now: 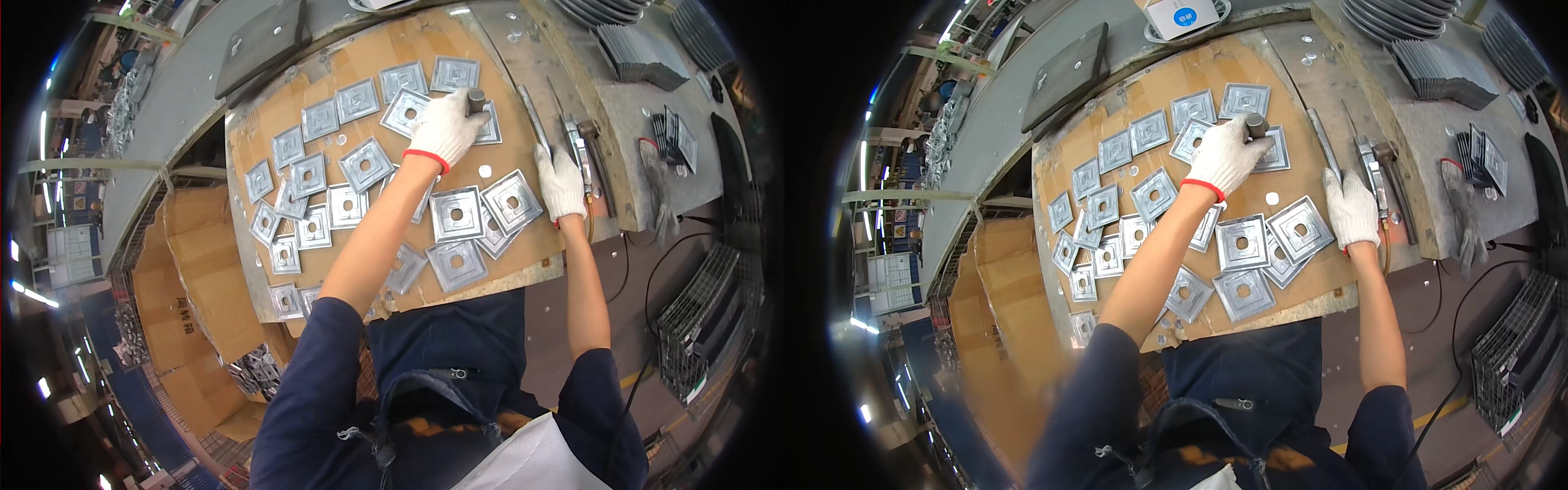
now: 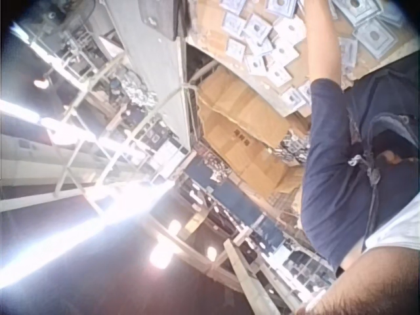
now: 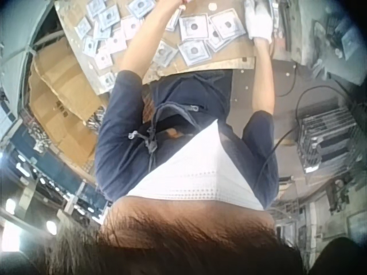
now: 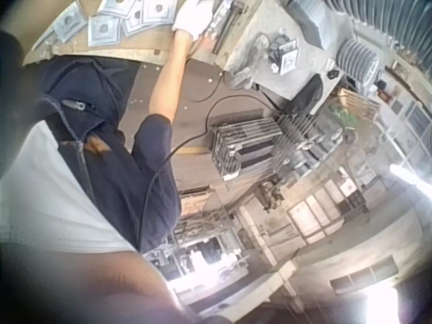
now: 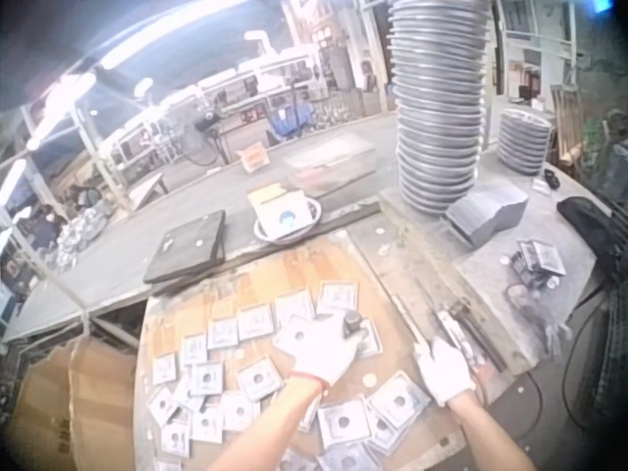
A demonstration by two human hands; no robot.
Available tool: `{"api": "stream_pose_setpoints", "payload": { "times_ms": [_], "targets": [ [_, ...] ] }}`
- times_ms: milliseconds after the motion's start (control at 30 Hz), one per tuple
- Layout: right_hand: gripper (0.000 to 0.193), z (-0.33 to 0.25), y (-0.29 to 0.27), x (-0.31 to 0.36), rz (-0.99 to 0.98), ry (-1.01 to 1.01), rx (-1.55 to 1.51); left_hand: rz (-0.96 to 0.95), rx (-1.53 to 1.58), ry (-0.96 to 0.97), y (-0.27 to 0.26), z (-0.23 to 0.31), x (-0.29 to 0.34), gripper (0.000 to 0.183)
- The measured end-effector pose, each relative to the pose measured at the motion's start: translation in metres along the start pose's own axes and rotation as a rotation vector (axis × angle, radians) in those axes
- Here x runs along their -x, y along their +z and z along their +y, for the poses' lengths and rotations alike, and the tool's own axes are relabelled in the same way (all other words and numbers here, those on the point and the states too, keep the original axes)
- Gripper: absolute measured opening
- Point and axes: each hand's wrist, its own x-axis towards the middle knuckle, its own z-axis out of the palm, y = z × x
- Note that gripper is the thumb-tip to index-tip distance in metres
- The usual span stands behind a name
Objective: The recorder uses a hammer and a punch tool to flatten or indent small square metal plates on a workbench.
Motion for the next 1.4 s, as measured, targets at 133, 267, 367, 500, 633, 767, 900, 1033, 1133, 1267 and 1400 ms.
{"api": "stream_pose_setpoints", "payload": {
  "times_ms": [133, 267, 367, 500, 633, 767, 900, 1033, 1133, 1267, 1400],
  "targets": [
    [0.064, 0.011, -0.008, -0.014, -0.051, -0.044, -0.051, -0.110, 0.085, 0.044, -0.007, 0.002, -0.009, 0.041],
    [0.052, -0.078, -0.068, 0.009, -0.032, -0.172, -0.244, -0.119, 0.015, 0.093, -0.006, -0.006, -0.005, 0.040],
    [0.048, -0.148, -0.101, 0.030, 0.092, -0.280, -0.282, -0.124, 0.029, 0.064, -0.013, -0.007, -0.003, 0.041],
    [0.043, -0.173, -0.098, 0.030, 0.060, -0.209, -0.130, -0.118, 0.028, 0.103, -0.006, -0.010, -0.007, 0.042],
    [0.052, -0.135, -0.071, 0.006, -0.295, -0.230, 0.336, -0.097, 0.043, 0.110, -0.003, -0.005, -0.008, 0.044],
    [0.054, -0.143, -0.100, 0.016, -0.220, -0.144, 0.217, -0.063, 0.052, 0.016, -0.003, 0.006, -0.001, 0.048],
    [0.055, -0.119, -0.109, 0.034, -0.010, -0.255, 0.005, 0.008, 0.003, -0.105, -0.002, 0.012, 0.013, 0.047],
    [0.056, -0.102, -0.102, 0.057, -0.014, -0.211, -0.121, -0.006, -0.014, -0.043, -0.012, 0.007, 0.013, 0.043],
    [0.051, -0.062, -0.063, 0.074, -0.069, -0.127, 0.212, 0.018, 0.248, -0.030, -0.021, 0.012, 0.018, 0.037],
    [0.048, -0.045, -0.050, 0.084, -0.230, -0.129, 0.252, 0.019, 0.246, 0.018, -0.041, 0.012, 0.029, 0.039],
    [0.046, -0.088, -0.067, 0.071, -0.173, -0.101, -0.004, -0.081, 0.038, 0.024, -0.058, 0.000, 0.025, 0.042]
  ]
}}
